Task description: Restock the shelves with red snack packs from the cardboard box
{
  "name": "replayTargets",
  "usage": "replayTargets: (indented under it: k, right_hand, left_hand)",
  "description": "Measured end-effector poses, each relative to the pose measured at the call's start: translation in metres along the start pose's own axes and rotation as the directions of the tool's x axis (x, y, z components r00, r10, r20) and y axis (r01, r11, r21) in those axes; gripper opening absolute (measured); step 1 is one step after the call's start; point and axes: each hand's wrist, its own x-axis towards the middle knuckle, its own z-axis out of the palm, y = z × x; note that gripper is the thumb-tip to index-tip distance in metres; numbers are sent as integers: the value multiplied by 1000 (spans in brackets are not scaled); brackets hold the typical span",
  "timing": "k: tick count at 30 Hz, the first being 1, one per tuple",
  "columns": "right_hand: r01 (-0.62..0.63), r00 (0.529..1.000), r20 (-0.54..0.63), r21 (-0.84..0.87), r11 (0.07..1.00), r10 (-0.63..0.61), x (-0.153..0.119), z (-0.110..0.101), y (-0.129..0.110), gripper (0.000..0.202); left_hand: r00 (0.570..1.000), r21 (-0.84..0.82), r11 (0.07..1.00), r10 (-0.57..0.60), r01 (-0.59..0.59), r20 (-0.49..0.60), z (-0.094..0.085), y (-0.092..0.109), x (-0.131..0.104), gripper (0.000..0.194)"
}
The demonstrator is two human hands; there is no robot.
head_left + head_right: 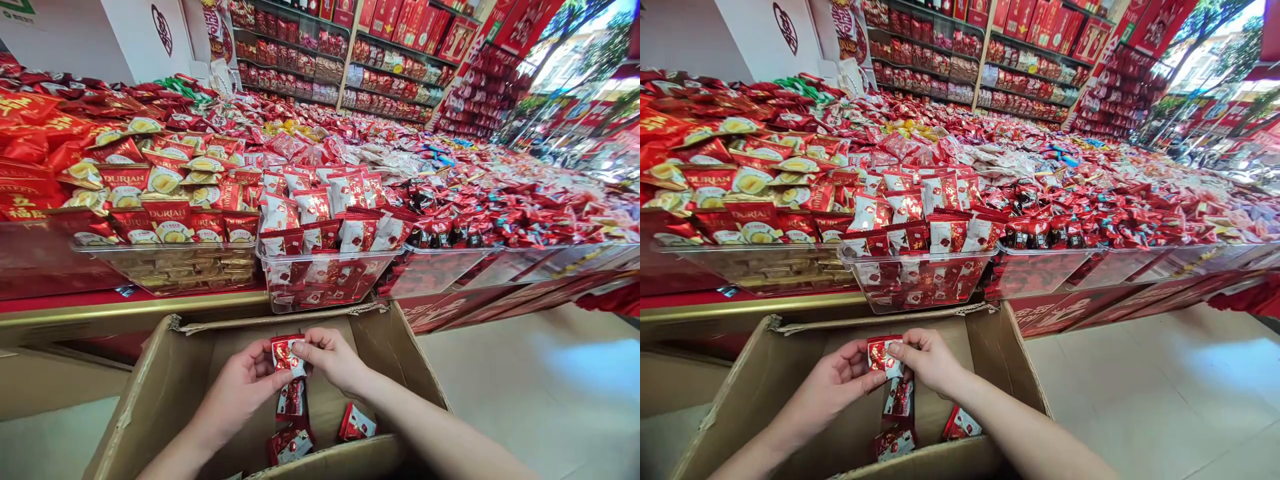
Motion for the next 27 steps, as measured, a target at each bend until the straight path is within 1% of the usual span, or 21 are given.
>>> replayTargets:
  k: [4, 8, 10, 12, 14, 18, 20, 21, 23, 24, 27]
  right_hand:
    - [-29, 1000, -2, 144, 989, 30, -1, 0, 0, 38]
    - [-71, 996, -28, 256, 964, 81, -1, 0, -2, 38]
    - [-95, 993, -36, 298, 950, 111, -1, 0, -2, 37]
    - [-117, 989, -41, 334, 935, 139, -1, -2, -2, 37]
    - [-141, 986, -36, 351, 926, 163, -1, -3, -1, 37]
    - [-180, 981, -6, 321, 930, 192, -3, -5, -1, 38]
    - [-194, 981, 44, 251, 948, 189, -5, -6, -1, 36]
    - [-208, 977, 90, 204, 957, 193, -5, -5, 0, 36]
    - [-219, 970, 140, 144, 965, 200, -6, -4, 2, 39]
    - [-217, 971, 133, 142, 966, 198, -5, -4, 4, 43]
    - [-183, 983, 49, 125, 975, 179, 0, -3, 16, 49]
  left_hand:
    - [999, 42, 999, 32, -33, 21, -3, -1, 0, 29]
    - [999, 34, 998, 43, -44, 27, -7, -4, 1, 41]
    - [998, 27, 998, 64, -64, 2, -7, -3, 0, 45]
    - [997, 32, 997, 74, -73, -37, -7, 0, 0, 41]
    - [995, 45, 998, 55, -52, -85, -7, 3, -1, 34]
    - [980, 61, 998, 23, -12, -195, -12, 6, -1, 30]
    - [976, 78, 997, 33, -16, -217, -15, 6, 0, 28]
    - [974, 96, 995, 46, -25, -221, -16, 5, 1, 26]
    - [973, 149, 988, 75, -42, -217, -17, 3, 2, 22]
    - [973, 174, 983, 88, -51, -212, -17, 0, 2, 22]
    - [980, 255, 964, 118, -75, -157, -21, -11, 2, 20]
